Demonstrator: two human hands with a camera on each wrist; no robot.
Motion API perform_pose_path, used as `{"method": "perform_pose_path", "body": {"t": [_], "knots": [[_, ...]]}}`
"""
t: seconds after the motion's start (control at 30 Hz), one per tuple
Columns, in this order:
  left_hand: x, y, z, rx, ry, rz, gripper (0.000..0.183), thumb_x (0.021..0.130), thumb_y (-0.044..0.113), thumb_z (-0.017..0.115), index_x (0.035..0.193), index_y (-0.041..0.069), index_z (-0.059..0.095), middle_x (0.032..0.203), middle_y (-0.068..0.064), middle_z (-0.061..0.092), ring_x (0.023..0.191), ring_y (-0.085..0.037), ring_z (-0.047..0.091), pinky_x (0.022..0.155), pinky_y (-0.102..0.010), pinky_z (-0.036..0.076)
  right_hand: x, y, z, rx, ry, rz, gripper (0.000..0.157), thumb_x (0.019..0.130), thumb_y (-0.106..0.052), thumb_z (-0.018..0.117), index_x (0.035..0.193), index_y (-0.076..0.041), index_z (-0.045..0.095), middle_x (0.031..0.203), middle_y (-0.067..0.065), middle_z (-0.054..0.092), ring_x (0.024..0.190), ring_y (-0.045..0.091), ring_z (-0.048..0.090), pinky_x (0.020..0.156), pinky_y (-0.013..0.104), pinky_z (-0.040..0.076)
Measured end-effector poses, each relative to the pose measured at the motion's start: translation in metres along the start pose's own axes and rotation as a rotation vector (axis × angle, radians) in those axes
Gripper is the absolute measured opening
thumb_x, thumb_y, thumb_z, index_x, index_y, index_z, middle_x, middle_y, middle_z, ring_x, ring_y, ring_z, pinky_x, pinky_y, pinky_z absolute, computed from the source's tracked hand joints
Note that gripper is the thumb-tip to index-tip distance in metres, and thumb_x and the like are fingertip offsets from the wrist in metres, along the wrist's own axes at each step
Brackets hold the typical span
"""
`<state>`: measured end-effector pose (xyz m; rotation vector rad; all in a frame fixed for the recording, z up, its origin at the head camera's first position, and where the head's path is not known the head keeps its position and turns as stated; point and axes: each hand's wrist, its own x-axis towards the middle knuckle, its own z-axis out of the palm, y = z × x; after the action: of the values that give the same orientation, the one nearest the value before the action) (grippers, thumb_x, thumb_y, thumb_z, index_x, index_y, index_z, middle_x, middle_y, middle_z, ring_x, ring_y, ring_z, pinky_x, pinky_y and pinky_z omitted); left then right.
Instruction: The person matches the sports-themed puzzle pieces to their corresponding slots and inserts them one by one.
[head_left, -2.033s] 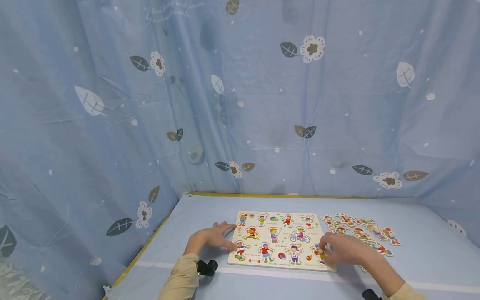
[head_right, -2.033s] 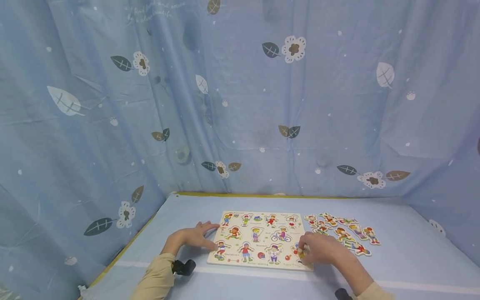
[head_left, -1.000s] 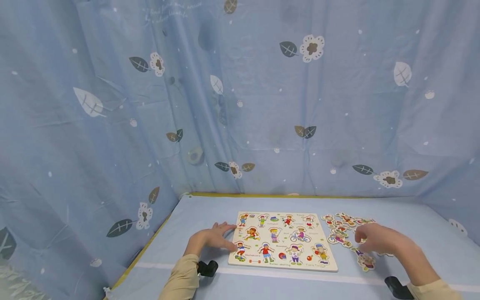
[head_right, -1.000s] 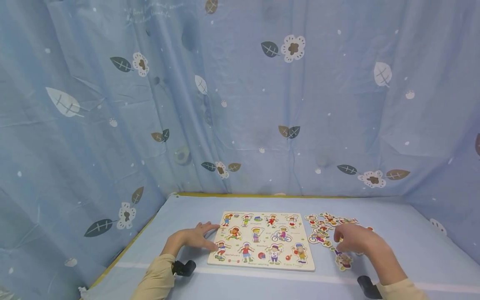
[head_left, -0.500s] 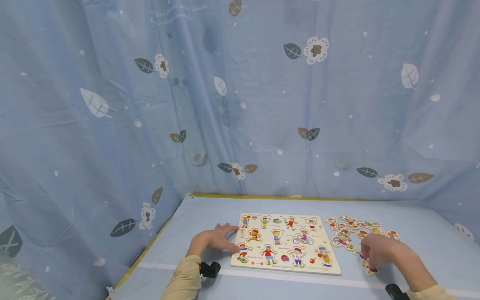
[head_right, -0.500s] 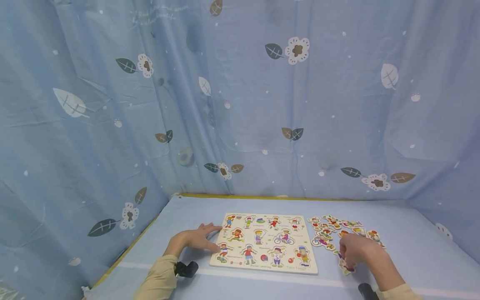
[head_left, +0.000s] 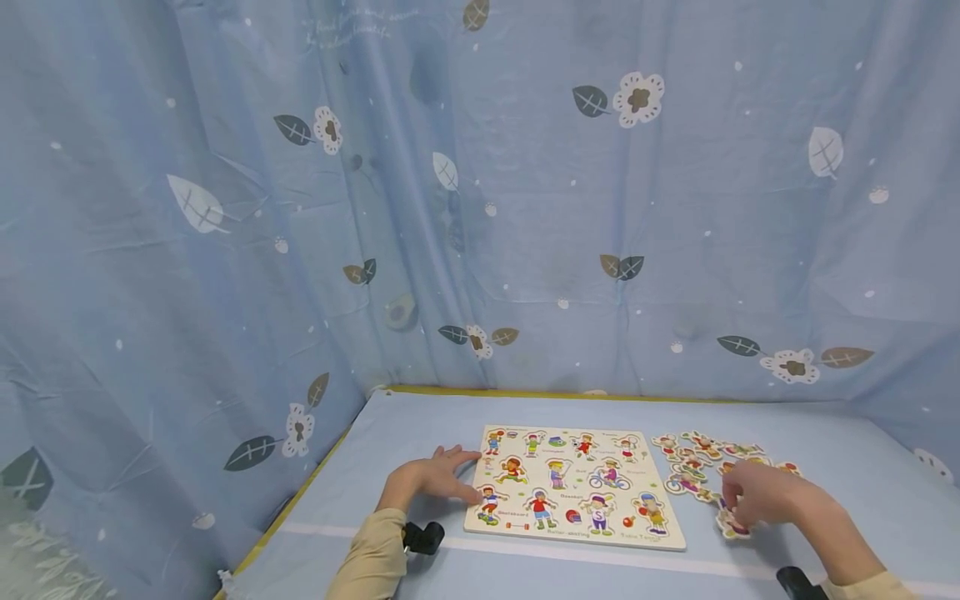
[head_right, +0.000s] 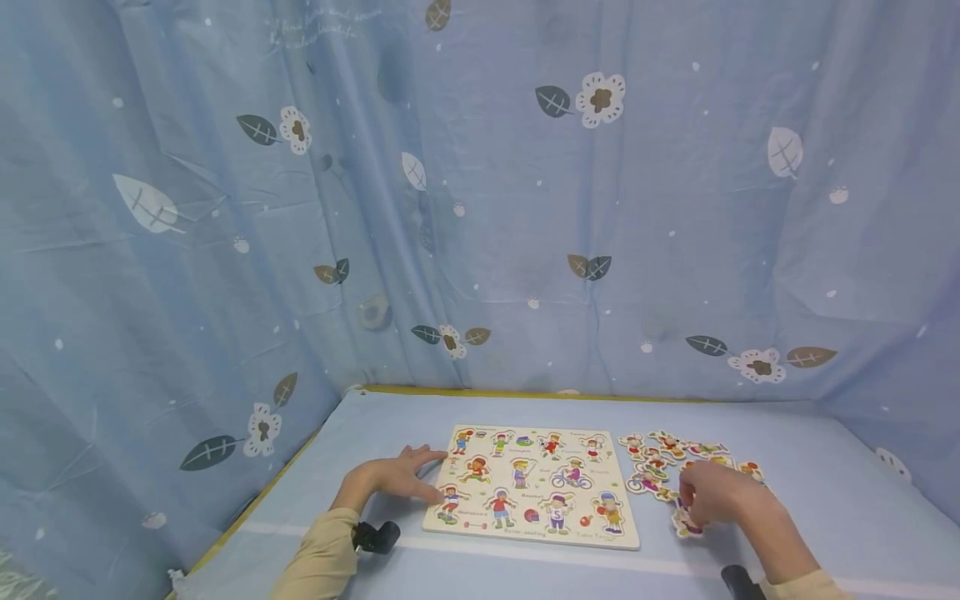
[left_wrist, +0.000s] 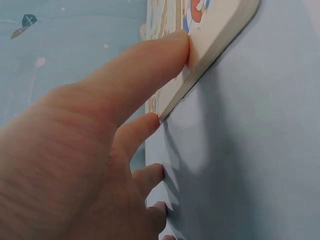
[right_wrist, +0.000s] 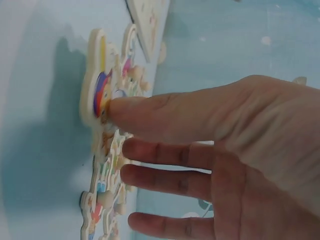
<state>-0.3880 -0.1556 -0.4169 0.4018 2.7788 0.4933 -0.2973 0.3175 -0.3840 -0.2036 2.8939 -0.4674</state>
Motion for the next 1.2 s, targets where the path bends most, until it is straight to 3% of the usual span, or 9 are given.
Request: {"method": "perform_pose_path", "body": {"t": [0.2, 0.53, 1.2], "knots": [[-0.001, 0.001, 0.0, -0.003, 0.008, -0.012, 0.081, 0.077, 0.057, 0.074, 0.148, 0.029, 0.046, 0.161, -0.011, 0.028, 0.15, -0.041, 0.015, 0.114, -0.068, 0.019, 0.0, -0.006, -0.003, -0.013, 0.045, -0.049, 0.014, 0.077, -0.008, 0.074, 0.079, -0.012, 0.06, 0.08, 0.0, 0.055, 0.074, 0.018, 0.05, 0.063, 0.035, 0.044], [0.0, 0.001, 0.002, 0.024, 0.021, -0.012, 0.082, 0.077, 0.058, 0.074, 0.148, 0.029, 0.045, 0.161, -0.011, 0.03, 0.15, -0.041, 0.016, 0.113, -0.068, 0.021, -0.001, -0.01, -0.003, 0.0, 0.072, -0.064, 0.016, 0.08, -0.012, 0.076, 0.075, -0.012, 0.06, 0.07, -0.001, 0.053, 0.068, 0.016, 0.049, 0.061, 0.032, 0.04], [-0.003, 0.001, 0.002, 0.023, 0.02, -0.013, 0.083, 0.077, 0.059, 0.073, 0.148, 0.029, 0.045, 0.161, -0.01, 0.03, 0.15, -0.041, 0.016, 0.113, -0.069, 0.021, 0.003, -0.016, -0.004, -0.021, 0.102, -0.037, 0.025, 0.083, -0.032, 0.077, 0.073, -0.014, 0.062, 0.064, -0.001, 0.054, 0.06, 0.014, 0.05, 0.054, 0.03, 0.039]]}}
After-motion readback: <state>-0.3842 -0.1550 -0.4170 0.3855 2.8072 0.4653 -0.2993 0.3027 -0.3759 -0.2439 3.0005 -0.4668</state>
